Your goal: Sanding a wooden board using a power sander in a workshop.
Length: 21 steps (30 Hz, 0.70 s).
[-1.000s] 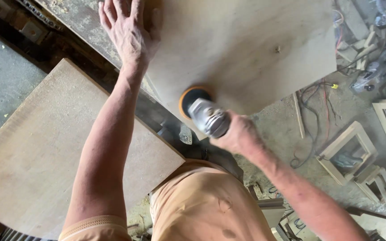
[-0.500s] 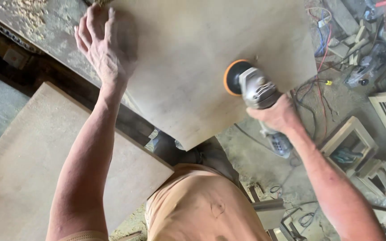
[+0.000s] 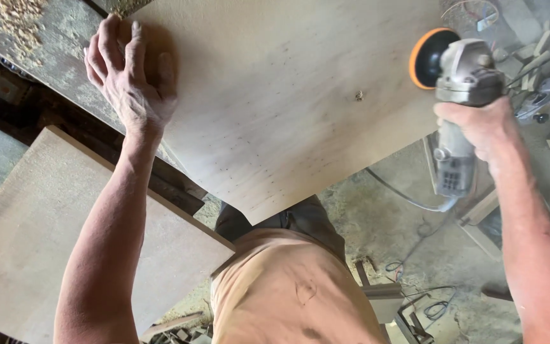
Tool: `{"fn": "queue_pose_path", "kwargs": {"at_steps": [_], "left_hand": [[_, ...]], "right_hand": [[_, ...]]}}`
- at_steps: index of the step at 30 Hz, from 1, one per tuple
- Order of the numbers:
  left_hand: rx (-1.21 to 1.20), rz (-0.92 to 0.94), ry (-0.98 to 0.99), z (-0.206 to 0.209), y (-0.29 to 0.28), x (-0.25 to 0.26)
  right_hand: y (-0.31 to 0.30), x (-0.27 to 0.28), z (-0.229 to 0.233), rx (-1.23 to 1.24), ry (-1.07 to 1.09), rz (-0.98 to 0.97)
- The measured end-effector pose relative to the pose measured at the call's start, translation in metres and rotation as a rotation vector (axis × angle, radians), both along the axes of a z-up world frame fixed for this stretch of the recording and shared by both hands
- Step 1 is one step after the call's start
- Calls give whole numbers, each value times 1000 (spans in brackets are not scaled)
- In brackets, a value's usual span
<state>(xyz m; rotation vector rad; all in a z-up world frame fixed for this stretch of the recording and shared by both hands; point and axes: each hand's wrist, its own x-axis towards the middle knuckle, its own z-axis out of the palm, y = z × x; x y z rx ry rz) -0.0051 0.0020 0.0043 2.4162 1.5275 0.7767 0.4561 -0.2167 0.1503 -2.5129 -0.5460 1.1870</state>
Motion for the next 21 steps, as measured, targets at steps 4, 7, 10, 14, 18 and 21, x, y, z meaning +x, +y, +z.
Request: {"fn": "queue_pose_path", "kwargs": {"at_steps": [4,7,10,14,18,21], "left_hand": [[-37,19,23,-5,-1,-2],[-64,32,39,-9,-1,-3],[-59,23,29,-4,-1,0],[-68,45,9,0,1,3],[-74,56,38,-14,3,-1],[-50,88,97,-36,9,-4]], "right_hand": [[-7,-34,19,-193,-100,7],[-12,-75,19,-160,-41,-78],[-13,-124,26,-248,-24,-15],[-33,-183,18,-361,12,297],[-68,-234,-13,-358,-7,510],[-81,-270,-14,-274,12,634]]}}
